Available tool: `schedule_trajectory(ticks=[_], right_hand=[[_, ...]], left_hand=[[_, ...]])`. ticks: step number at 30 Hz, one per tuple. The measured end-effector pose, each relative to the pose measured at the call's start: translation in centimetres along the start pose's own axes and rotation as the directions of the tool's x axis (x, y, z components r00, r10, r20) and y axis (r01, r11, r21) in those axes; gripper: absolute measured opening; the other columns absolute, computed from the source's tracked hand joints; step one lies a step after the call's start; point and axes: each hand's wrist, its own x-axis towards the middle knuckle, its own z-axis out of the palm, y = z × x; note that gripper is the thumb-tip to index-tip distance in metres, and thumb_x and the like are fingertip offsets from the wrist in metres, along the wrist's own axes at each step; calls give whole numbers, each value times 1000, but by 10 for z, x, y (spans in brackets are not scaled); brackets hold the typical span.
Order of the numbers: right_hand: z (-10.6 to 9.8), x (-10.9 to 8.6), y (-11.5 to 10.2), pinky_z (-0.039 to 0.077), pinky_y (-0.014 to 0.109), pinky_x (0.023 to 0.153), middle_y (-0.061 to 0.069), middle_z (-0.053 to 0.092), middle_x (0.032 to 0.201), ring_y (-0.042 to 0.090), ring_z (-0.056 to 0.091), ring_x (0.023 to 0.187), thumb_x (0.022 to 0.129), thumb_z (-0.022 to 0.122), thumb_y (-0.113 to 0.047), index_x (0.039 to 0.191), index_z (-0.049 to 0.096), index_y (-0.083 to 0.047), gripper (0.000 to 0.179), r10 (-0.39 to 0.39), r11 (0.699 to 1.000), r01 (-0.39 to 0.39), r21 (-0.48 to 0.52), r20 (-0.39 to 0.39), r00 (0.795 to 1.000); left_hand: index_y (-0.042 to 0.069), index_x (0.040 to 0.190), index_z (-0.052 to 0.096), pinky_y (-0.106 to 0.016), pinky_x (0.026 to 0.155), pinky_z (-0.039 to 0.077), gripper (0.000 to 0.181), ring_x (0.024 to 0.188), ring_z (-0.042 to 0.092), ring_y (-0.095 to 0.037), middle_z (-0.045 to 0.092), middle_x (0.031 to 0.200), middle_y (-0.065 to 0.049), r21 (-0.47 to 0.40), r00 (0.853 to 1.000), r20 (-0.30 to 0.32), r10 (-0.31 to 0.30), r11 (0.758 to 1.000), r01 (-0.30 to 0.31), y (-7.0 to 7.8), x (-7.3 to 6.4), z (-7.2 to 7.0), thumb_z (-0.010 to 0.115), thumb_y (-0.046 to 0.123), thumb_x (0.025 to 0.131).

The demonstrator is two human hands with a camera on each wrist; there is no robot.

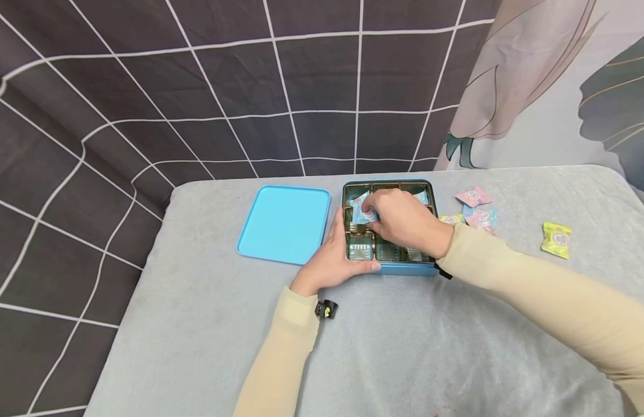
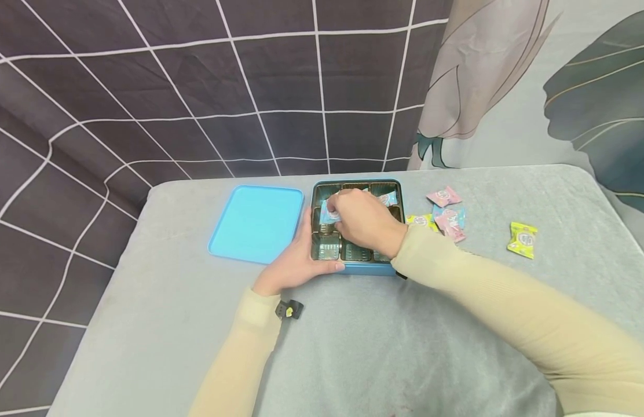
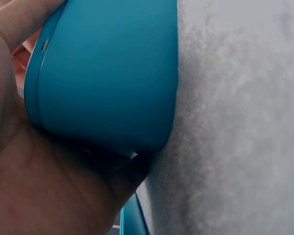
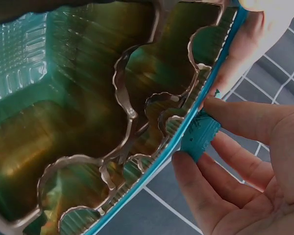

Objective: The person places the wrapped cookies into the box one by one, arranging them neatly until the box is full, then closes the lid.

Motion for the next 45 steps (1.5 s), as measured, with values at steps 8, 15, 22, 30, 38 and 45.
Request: schedule_trajectory(ticks=[8,15,22,30,38,45], right_hand=[[4,8,-4,57,43,79,13,74,107,29,71,91,85,77,-4,108,75,2,24,-32,999,32,-33,21,999],[4,13,-8,58,41,71,12,75,102,23,70,80,84,78,-5,105,77,-1,21,-27,998,29,-47,42,999],[8,16,-7,57,41,67,10,76,95,22,69,76,84,77,-2,99,78,-2,15,-27,999,29,-45,55,998],[13,21,-9,58,42,76,14,76,96,27,72,83,82,74,2,97,77,1,16,-34,999,37,-40,68,997],[16,26,-12,58,42,73,12,74,82,24,69,72,81,70,6,87,77,1,11,-26,999,28,-26,72,997],[17,32,-15,51,35,54,4,59,58,18,55,53,83,67,5,72,69,-4,14,-13,998,20,-65,109,994]], left_hand=[[13,159,-20,-45,118,26,132,153,3,-18,-14,167,-2,3,1000,5,-3,1000,3,1,0,0,80,54,82],[13,159,-20,-45,117,28,132,153,3,-17,-15,167,0,3,1000,3,1,1000,-1,2,0,0,80,53,82],[13,159,-20,-45,116,29,132,153,4,-19,-16,167,-1,11,1000,6,7,1000,-7,3,0,0,80,52,82],[13,159,-20,-44,117,28,132,153,4,-20,-15,167,-2,24,1000,5,8,1000,-8,2,0,-1,80,53,81],[12,159,-19,-43,118,26,131,153,3,-18,-15,167,-2,19,1000,-1,11,1000,-11,1,0,0,80,51,82],[10,159,-17,-40,119,23,130,152,-2,-13,-14,168,-5,29,1000,-2,24,999,-24,-1,1,0,80,51,82]])
